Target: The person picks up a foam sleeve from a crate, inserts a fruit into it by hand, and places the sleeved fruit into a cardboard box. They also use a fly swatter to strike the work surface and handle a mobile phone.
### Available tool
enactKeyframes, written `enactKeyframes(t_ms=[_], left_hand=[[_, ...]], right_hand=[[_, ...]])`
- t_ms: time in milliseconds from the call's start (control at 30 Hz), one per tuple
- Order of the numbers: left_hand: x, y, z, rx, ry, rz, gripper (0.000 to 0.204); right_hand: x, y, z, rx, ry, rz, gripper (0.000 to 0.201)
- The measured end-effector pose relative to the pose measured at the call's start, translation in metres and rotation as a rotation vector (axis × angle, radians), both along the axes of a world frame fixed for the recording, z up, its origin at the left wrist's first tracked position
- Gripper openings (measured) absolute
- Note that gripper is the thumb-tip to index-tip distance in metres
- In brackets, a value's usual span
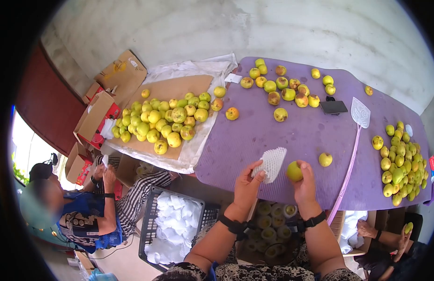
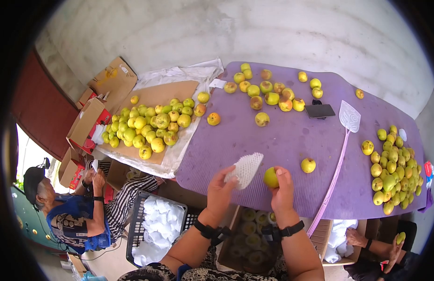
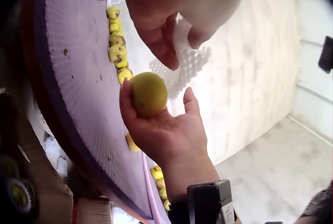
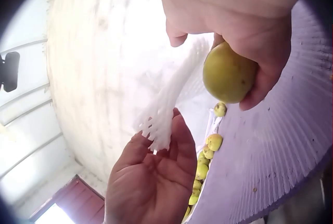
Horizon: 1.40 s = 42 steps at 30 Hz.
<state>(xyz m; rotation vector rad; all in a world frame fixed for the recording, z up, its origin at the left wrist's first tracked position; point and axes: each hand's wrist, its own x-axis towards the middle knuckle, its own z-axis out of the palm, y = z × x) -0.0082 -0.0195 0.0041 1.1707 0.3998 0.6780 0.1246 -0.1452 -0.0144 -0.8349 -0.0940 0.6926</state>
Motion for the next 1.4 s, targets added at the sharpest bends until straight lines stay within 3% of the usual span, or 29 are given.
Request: enactKeyframes(t_ms=[33, 67, 133, 200, 267, 300, 633, 733, 800, 833, 900, 1033, 1100, 1133, 1200, 1333, 1400], left_hand=[[0.0, 0.003, -0.002, 0.026, -0.023, 0.109, 0.035], [0.0, 0.004, -0.005, 0.017, -0.026, 0.099, 0.035], [-0.001, 0.002, -0.003, -0.036, -0.026, 0.119, 0.035], [0.002, -0.005, -0.005, -0.055, 0.009, 0.088, 0.035], [0.005, -0.008, -0.015, 0.08, -0.006, 0.075, 0.034], [0.007, -0.007, -0.017, 0.271, 0.024, 0.093, 0.035], [0.008, -0.01, -0.015, 0.253, 0.107, 0.013, 0.035], [0.008, -0.011, -0.006, 0.383, 0.299, 0.048, 0.037], [0.009, -0.009, -0.006, 0.642, 0.367, 0.108, 0.04], [0.01, -0.008, -0.003, 0.64, 0.365, 0.1, 0.04], [0.011, -0.009, 0.002, 1.181, 0.373, 0.385, 0.038], [0.011, -0.008, -0.008, 1.117, 0.315, 0.314, 0.029], [0.011, -0.006, -0.016, 0.852, 0.348, 0.255, 0.019], [0.01, -0.005, -0.016, 0.85, 0.349, 0.254, 0.019], [0.009, -0.002, -0.013, 0.512, 0.462, 0.187, 0.013], [0.009, -0.001, -0.006, 0.425, 0.401, 0.23, 0.012], [0.009, 0.0, -0.004, 0.418, 0.363, 0.261, 0.012]], right_hand=[[0.001, -0.002, -0.004, -0.064, -0.079, -0.078, 0.018], [0.001, -0.004, -0.008, -0.073, -0.082, -0.087, 0.018], [-0.009, -0.002, 0.001, -0.29, -0.661, -0.136, 0.023], [-0.022, -0.001, 0.011, -0.293, -0.787, 0.018, 0.032], [-0.032, 0.003, 0.012, -0.374, -0.887, 0.013, 0.03], [-0.034, 0.002, 0.011, -0.428, -0.99, 0.032, 0.027], [-0.019, -0.002, -0.001, -0.455, -0.772, -0.019, 0.012], [-0.014, -0.003, 0.001, -0.458, -0.731, -0.106, 0.009], [-0.014, -0.004, 0.007, -0.446, -0.678, -0.105, 0.012], [-0.015, -0.003, 0.006, -0.452, -0.676, -0.111, 0.012], [-0.018, -0.003, 0.003, -0.473, -0.77, -0.107, 0.013], [-0.021, -0.006, 0.005, -0.527, -0.799, -0.059, 0.013], [-0.019, -0.007, 0.001, -0.468, -0.81, -0.003, 0.024], [-0.017, -0.007, -0.003, -0.47, -0.809, -0.002, 0.024], [-0.013, -0.007, -0.011, -0.408, -0.841, 0.028, 0.038], [-0.013, -0.009, -0.009, -0.428, -0.74, 0.097, 0.045], [-0.014, -0.008, 0.0, -0.281, -0.594, 0.049, 0.052]])
